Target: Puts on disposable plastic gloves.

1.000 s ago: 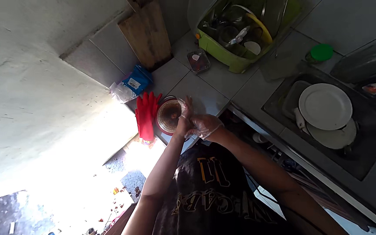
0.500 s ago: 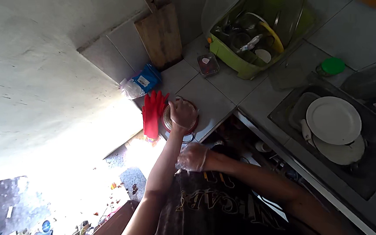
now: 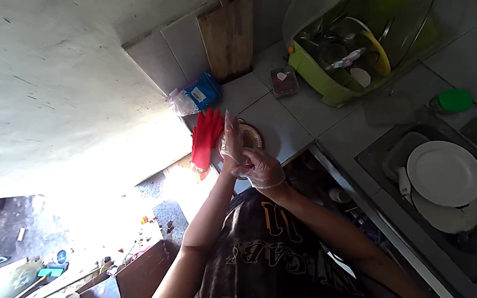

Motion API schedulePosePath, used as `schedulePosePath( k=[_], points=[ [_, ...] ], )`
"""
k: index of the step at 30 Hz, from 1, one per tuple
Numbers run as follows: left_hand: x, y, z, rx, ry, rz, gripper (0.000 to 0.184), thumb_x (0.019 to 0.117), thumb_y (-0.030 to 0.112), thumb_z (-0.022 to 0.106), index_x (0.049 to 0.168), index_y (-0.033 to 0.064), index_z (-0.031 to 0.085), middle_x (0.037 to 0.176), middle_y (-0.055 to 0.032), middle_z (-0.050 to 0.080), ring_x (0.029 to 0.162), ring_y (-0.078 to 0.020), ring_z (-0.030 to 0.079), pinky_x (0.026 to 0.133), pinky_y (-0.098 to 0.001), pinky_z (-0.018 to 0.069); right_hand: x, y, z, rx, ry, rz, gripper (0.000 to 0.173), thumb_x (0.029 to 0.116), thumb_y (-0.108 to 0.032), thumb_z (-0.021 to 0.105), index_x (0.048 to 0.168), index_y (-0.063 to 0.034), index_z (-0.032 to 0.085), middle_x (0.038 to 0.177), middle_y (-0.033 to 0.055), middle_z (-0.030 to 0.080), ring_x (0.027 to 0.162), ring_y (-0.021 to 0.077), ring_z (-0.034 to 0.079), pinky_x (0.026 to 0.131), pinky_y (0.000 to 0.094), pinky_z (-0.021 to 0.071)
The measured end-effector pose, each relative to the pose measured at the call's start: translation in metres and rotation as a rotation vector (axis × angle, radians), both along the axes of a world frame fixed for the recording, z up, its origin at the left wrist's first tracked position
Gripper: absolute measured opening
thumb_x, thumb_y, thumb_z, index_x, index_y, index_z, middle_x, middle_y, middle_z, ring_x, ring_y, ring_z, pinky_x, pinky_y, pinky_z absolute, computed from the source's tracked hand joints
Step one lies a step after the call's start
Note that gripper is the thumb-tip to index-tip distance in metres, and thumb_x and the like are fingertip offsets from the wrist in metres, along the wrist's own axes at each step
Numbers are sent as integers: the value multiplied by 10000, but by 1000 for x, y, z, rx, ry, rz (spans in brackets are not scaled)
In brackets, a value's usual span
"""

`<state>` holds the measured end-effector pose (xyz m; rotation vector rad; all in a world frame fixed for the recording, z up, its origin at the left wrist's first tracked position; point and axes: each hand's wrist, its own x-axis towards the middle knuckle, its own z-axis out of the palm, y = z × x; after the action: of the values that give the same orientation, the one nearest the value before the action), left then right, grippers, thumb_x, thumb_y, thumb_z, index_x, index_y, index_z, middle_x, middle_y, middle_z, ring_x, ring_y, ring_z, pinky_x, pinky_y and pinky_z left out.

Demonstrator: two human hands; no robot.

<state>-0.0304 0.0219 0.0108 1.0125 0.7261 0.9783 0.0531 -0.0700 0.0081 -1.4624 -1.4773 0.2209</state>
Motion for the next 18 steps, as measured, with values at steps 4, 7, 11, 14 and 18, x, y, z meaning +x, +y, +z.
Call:
schedulePosePath(
  k=[4,7,11,14,18],
  points=[
    [6,5,2,-50,-14,2,773,1015,714,269,1630,247,239,1627,12,391,1466,-173,407,1170,-468,387,9,15,-2,137,38,61,86,897,-74,719,943,-30,777,1003,129,751,953,203,733,847,344,615],
    [12,6,-5,-71,-57,30,799,1025,689,294,1635,181,207,1616,-47,399,1458,-195,424,1173,-445,397,12,17,10,-4,430,167,93,977,-23,598,979,3,687,965,77,708,918,117,691,846,306,597],
    [10,13,-5,-200,-44,130,724,1051,656,220,1604,195,304,1561,-65,467,1381,-221,501,1099,-462,458,19,16,21,-230,372,215,241,909,-195,761,1070,-36,679,984,64,717,914,134,702,850,354,612],
    [12,21,4,-316,2,133,757,1044,662,111,1631,199,234,1603,-89,407,1423,-248,448,1107,-505,416,21,18,15,-250,57,252,261,828,-238,835,984,-43,759,1016,109,734,978,213,702,900,416,582],
    [13,10,0,-236,9,112,726,1045,675,149,1623,252,266,1592,-39,436,1419,-221,461,1111,-502,426,21,21,-1,-56,-164,100,87,855,-91,743,818,-21,706,861,133,721,842,251,728,755,395,617]
  ],
)
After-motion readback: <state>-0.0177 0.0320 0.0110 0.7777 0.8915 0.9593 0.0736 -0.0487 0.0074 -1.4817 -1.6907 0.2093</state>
